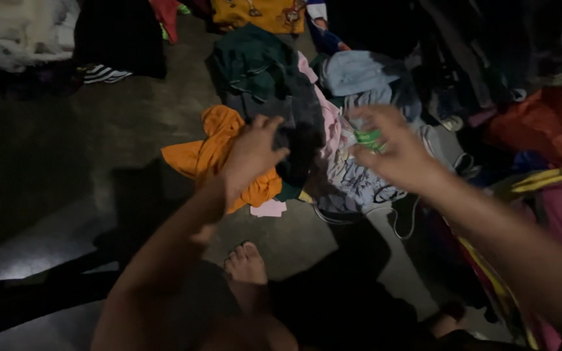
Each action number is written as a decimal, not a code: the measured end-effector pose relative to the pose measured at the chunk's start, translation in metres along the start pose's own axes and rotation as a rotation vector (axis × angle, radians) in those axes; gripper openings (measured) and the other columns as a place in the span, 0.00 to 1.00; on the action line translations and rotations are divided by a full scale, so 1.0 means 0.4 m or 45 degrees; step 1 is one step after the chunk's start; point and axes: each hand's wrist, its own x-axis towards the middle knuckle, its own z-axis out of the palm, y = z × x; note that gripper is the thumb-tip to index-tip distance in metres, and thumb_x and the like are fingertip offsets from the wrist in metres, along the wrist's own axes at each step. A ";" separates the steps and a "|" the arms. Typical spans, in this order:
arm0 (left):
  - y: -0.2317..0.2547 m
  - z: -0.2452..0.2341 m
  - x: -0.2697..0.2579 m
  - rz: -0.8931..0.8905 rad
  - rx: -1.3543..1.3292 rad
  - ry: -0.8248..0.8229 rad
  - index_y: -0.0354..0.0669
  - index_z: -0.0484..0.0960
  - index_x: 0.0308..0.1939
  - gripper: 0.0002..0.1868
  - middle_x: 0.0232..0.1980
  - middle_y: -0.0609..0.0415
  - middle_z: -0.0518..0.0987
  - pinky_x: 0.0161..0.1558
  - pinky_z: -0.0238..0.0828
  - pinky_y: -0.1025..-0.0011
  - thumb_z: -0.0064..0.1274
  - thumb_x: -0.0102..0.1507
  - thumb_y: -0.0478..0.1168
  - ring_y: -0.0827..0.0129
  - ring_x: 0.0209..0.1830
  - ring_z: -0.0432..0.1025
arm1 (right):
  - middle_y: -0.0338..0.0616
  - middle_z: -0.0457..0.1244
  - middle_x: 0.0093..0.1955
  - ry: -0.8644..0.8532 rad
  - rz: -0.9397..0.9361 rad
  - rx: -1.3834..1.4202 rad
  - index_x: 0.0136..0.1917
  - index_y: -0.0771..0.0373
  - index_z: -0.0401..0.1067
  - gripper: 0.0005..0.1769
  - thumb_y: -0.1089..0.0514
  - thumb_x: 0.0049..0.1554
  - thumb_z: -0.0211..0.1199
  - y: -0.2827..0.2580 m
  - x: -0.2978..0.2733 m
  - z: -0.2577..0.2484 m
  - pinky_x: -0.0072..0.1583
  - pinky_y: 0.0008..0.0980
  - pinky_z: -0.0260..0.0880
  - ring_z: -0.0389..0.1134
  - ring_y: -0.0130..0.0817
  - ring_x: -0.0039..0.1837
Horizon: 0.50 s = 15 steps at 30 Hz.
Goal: The person folds various garments including a striped shirt, a red t-shirt, a yellow t-shirt, a maroon t-shirt, a white t-shirt, a blue t-shirt, and a pair of grey shorts. Each item is smoothed, folded, and stacked on a growing pile on the floor.
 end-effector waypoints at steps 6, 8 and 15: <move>0.038 0.047 0.057 -0.062 0.102 0.529 0.52 0.58 0.76 0.51 0.72 0.42 0.62 0.64 0.61 0.45 0.66 0.55 0.61 0.41 0.66 0.61 | 0.47 0.60 0.68 -0.018 0.463 0.524 0.72 0.60 0.63 0.35 0.57 0.53 0.67 0.176 0.093 0.254 0.60 0.34 0.72 0.67 0.36 0.62; 0.053 0.049 0.088 -0.153 0.148 0.412 0.55 0.53 0.76 0.54 0.73 0.41 0.58 0.62 0.62 0.45 0.67 0.53 0.59 0.41 0.66 0.60 | 0.48 0.59 0.66 0.225 0.563 0.699 0.74 0.62 0.60 0.38 0.58 0.53 0.68 0.210 0.128 0.326 0.58 0.33 0.70 0.66 0.35 0.61; 0.027 0.074 0.172 -0.264 0.041 0.282 0.56 0.48 0.81 0.55 0.76 0.36 0.50 0.59 0.71 0.51 0.66 0.56 0.40 0.34 0.68 0.58 | 0.47 0.69 0.49 0.539 0.500 0.802 0.69 0.69 0.60 0.37 0.62 0.50 0.73 0.208 0.157 0.441 0.48 0.29 0.72 0.71 0.32 0.47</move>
